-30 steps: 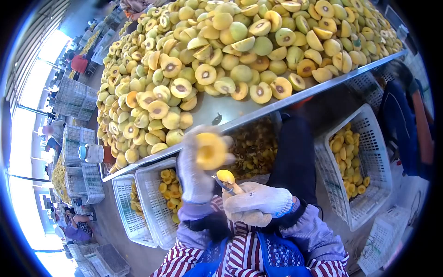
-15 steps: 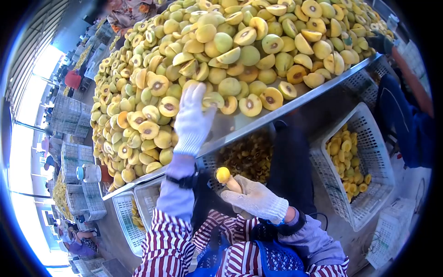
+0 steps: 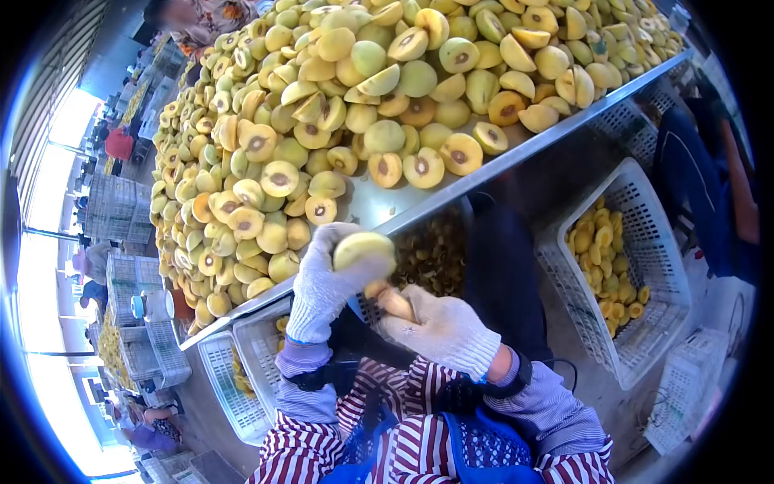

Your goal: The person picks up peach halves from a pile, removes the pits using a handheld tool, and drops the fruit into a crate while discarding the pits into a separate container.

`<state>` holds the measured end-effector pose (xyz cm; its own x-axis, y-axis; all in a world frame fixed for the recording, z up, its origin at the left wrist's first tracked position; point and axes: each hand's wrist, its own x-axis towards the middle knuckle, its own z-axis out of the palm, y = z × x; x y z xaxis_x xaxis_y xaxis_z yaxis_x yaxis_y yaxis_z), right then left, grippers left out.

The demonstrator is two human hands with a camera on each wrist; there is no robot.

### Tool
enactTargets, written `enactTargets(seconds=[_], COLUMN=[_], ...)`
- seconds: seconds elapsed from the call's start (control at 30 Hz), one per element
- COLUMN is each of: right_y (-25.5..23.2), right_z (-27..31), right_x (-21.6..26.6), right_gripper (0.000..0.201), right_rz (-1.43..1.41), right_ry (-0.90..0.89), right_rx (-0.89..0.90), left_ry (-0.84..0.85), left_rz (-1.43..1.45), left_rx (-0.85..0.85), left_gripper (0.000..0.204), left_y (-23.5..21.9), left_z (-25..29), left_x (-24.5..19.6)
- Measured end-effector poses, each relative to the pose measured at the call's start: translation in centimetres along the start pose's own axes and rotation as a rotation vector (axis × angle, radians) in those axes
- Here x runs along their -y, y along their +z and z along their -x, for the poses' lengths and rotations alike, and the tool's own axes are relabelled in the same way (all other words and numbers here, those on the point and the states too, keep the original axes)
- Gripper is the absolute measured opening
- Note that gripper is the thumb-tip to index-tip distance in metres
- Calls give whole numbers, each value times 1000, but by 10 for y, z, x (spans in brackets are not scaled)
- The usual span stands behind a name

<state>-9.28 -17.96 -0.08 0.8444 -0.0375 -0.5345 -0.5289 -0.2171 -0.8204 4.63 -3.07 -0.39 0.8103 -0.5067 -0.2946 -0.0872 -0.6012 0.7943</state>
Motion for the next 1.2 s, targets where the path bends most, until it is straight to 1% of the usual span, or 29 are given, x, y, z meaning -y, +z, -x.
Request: enactTargets(seconds=[0.07,0.1,0.13,0.23,0.27,0.37,0.47,0.5,0.6,0.7,0.77,0.8,0.87,0.9,0.97,1.0,1.1,1.13,1.2], right_y=[1,-1,2,13,15,16,18,17,16,16,15,17,21,18,8,6,5,3,-1], right_z=[3,6,7,11,11,15,18,20,26,29,30,29,26,28,37,41,38,36,40], right_x=[1,2,0,-5,-5,-1,-7,-6,-1,1,1,-3,-13,-10,2,9,-8,-15,-17], right_gripper=[42,41,42,45,46,50,54,54,56,54,52,49,43,38,31,27,29,29,29], right_rz=[-116,-177,-198,-216,-218,-87,-35,-8,34,-9,-38,-97,-213,-330,-562,-580,-620,-728,-867], right_ry=[17,2,-11,-101,-139,-124,-210,-191,-141,-131,-149,-169,-207,-132,19,94,22,11,4], right_rx=[-82,-78,-70,-56,-52,-95,-135,-135,-125,-100,-87,-54,14,112,306,309,353,448,554], left_ry=[-17,-21,8,2,35,16,25,22,75,201,266,299,396,445,413,397,529,563,631], left_rz=[748,1121,1288,1280,1336,1356,1359,1371,1313,1208,1145,1114,1076,1055,971,928,710,603,391], left_rx=[-33,-51,17,17,64,-25,-72,-94,-98,-221,-288,-320,-253,-221,-123,-74,-258,-242,-211], left_gripper=[53,51,46,47,49,49,46,45,43,49,47,45,40,38,35,34,28,26,23], left_y=[10,13,14,23,27,40,45,46,50,60,66,67,68,66,54,51,59,56,46], left_z=[6,10,15,29,29,41,50,52,61,64,71,73,77,78,75,74,73,70,60], left_x=[17,18,16,3,11,4,-6,-11,-18,-22,-34,-38,-33,-31,-31,-31,-36,-36,-36])
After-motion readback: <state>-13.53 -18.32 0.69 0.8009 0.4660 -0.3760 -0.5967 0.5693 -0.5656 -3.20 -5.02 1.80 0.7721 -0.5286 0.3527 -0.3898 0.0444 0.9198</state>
